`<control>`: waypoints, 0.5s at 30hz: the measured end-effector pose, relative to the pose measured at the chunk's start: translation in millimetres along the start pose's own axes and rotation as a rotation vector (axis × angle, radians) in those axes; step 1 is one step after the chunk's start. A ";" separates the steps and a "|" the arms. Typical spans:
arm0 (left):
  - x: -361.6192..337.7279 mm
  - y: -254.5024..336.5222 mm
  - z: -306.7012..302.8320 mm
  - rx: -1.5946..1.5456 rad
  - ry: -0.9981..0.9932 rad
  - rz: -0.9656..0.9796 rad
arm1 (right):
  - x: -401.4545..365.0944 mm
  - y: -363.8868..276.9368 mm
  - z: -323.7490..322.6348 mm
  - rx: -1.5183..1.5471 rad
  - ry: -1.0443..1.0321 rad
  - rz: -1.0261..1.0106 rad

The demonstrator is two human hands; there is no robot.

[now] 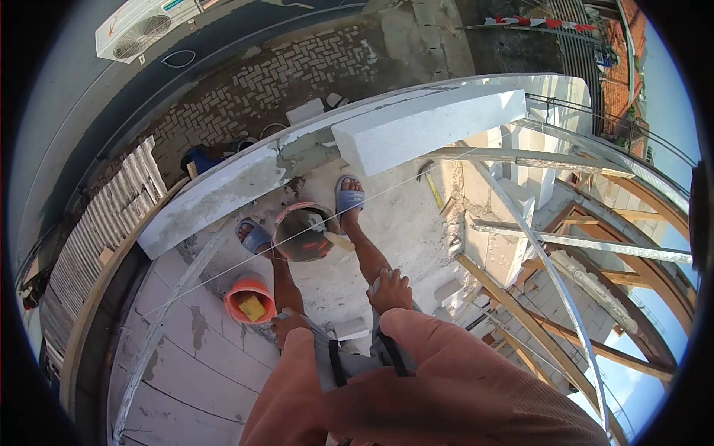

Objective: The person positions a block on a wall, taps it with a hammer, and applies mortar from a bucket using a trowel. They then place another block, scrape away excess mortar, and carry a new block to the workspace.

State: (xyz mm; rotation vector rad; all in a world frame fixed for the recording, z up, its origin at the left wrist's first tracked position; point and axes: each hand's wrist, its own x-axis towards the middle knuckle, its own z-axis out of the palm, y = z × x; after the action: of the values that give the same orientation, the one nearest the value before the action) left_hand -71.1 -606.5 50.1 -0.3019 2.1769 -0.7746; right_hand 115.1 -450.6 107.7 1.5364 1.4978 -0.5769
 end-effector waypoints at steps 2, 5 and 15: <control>-4.7 0.1 -6.9 0.007 -0.002 0.015 | 0.4 -0.6 -1.6 0.008 -0.008 0.000; -11.8 3.0 -21.1 -0.031 -0.081 0.028 | 0.7 0.3 -2.2 0.009 -0.015 0.000; -10.7 8.5 -18.3 0.032 -0.062 0.007 | 1.6 -3.4 -10.0 0.023 -0.006 0.014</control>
State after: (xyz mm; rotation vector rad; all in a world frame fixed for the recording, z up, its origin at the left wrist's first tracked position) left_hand -77.5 -587.2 60.4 -0.2979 2.1048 -0.7848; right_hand 109.7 -441.8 110.4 1.5601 1.4795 -0.5915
